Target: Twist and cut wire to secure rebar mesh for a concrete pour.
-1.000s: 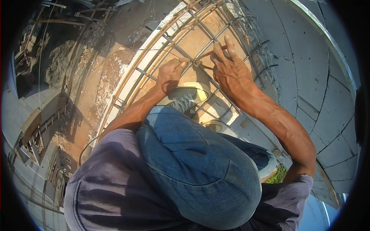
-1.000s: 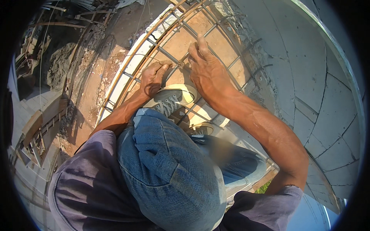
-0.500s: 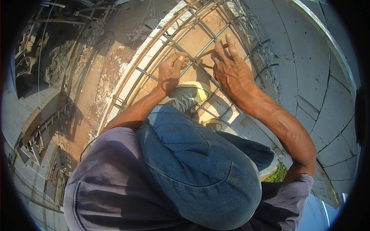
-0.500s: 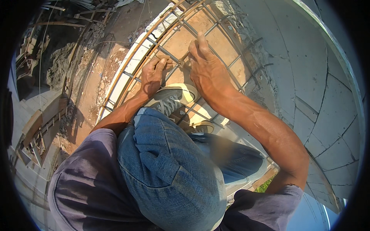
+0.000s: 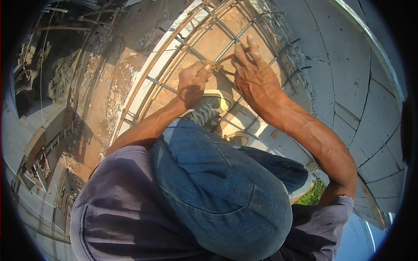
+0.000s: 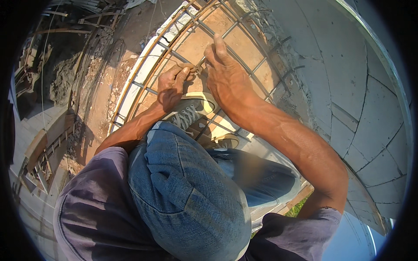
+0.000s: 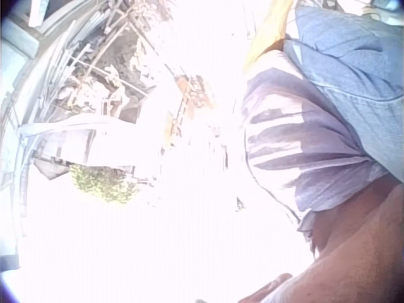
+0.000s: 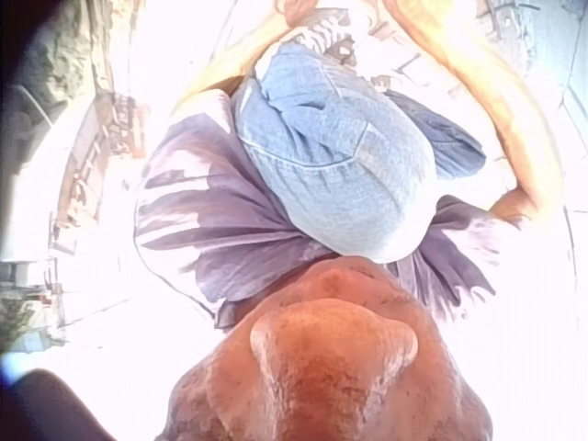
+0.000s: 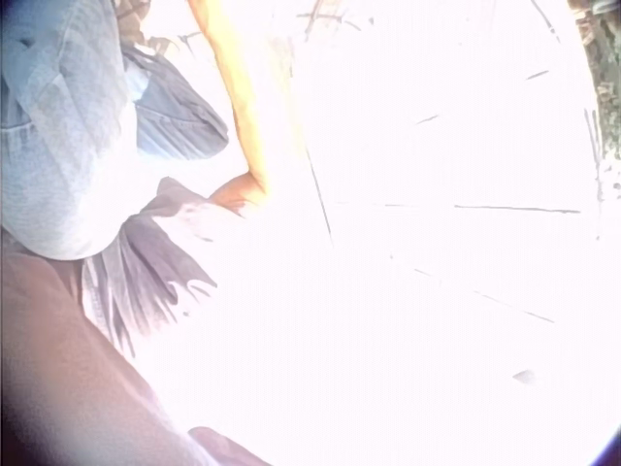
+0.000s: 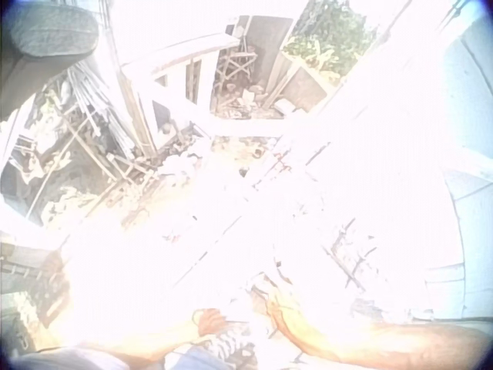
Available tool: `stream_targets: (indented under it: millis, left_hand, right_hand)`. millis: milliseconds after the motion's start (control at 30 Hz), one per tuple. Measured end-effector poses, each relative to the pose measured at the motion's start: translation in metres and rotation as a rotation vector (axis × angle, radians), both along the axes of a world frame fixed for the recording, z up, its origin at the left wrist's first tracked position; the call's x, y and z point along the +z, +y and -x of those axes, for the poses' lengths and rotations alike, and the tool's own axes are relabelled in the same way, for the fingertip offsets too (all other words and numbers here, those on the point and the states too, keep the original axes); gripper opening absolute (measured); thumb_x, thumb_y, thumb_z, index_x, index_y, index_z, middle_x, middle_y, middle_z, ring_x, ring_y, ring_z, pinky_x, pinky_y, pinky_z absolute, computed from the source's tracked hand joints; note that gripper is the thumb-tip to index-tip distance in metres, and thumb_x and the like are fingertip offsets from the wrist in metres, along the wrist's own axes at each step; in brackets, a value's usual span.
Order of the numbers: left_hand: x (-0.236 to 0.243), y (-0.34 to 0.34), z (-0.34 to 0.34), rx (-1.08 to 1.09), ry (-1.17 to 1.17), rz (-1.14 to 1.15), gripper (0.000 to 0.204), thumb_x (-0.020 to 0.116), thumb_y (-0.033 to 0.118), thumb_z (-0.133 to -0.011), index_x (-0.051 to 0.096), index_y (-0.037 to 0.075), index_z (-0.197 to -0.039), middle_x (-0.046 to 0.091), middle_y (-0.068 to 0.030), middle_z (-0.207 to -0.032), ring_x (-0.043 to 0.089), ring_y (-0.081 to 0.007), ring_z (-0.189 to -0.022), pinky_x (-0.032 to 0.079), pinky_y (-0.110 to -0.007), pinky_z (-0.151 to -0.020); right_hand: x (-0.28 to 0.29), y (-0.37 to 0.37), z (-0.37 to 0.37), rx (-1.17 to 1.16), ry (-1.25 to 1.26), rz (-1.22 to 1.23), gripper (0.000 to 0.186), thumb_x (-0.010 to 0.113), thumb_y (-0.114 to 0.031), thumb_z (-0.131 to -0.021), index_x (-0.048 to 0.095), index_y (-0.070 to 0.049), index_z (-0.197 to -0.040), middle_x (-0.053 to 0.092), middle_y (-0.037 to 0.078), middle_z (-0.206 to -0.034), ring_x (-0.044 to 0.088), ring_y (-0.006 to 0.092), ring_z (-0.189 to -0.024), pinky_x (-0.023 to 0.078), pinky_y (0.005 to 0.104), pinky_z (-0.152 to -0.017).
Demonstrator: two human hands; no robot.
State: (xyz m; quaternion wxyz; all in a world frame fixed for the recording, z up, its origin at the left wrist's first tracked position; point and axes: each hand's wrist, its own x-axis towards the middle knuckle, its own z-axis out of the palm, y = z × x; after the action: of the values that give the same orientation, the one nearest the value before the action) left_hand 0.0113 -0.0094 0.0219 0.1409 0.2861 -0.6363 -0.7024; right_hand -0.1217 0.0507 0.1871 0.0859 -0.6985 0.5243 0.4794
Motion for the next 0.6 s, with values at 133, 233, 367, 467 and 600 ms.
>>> stream_targets:
  millis: [133,233,367,467,600]
  left_hand:
    - [-0.009,-0.013,0.009,0.236,-0.049,-0.495,0.032,0.050,0.022,-0.102,0.060,-0.006,-0.115,0.069,-0.0161,-0.097,0.069,-0.0186,-0.087,0.057,-0.028,-0.079]
    - [-0.008,-0.014,0.012,0.228,-0.093,-0.358,0.030,0.049,0.019,-0.103,0.061,-0.006,-0.114,0.069,-0.0158,-0.096,0.069,-0.0183,-0.085,0.057,-0.027,-0.077]
    - [-0.009,-0.015,0.019,0.134,-0.091,-0.259,0.030,0.050,0.020,-0.102,0.062,-0.005,-0.113,0.070,-0.0140,-0.095,0.067,-0.0170,-0.084,0.057,-0.028,-0.078]
    - [0.008,-0.018,0.015,0.057,-0.138,-0.160,0.031,0.050,0.022,-0.102,0.063,-0.004,-0.112,0.070,-0.0136,-0.094,0.067,-0.0175,-0.085,0.055,-0.029,-0.079]
    - [-0.003,-0.008,-0.003,0.103,-0.089,-0.280,0.032,0.050,0.023,-0.101,0.064,-0.004,-0.110,0.071,-0.0139,-0.091,0.068,-0.0182,-0.088,0.054,-0.029,-0.079]
  right_hand:
    - [-0.004,-0.003,0.008,-0.042,-0.045,0.035,0.026,0.052,-0.025,-0.090,0.076,-0.017,-0.099,0.062,0.001,-0.129,0.032,0.0278,-0.141,0.000,0.0620,-0.119]
    - [-0.004,-0.005,0.013,0.000,-0.089,0.042,0.026,0.055,-0.027,-0.090,0.075,-0.018,-0.104,0.067,-0.002,-0.117,0.036,0.0252,-0.136,0.002,0.0577,-0.119]
    - [-0.010,0.002,0.038,-0.090,-0.174,0.144,0.030,0.048,-0.024,-0.095,0.075,-0.017,-0.107,0.059,-0.002,-0.135,0.032,0.0251,-0.139,0.005,0.0581,-0.119]
    - [-0.018,0.019,0.067,-0.310,-0.388,0.265,0.027,0.049,-0.019,-0.094,0.075,-0.019,-0.099,0.062,0.003,-0.128,0.035,0.0271,-0.138,0.008,0.0594,-0.120]
    - [-0.012,0.034,0.076,-0.488,-0.302,0.299,0.032,0.047,-0.013,-0.093,0.076,-0.021,-0.104,0.060,0.007,-0.129,0.038,0.0297,-0.135,0.011,0.0617,-0.117]
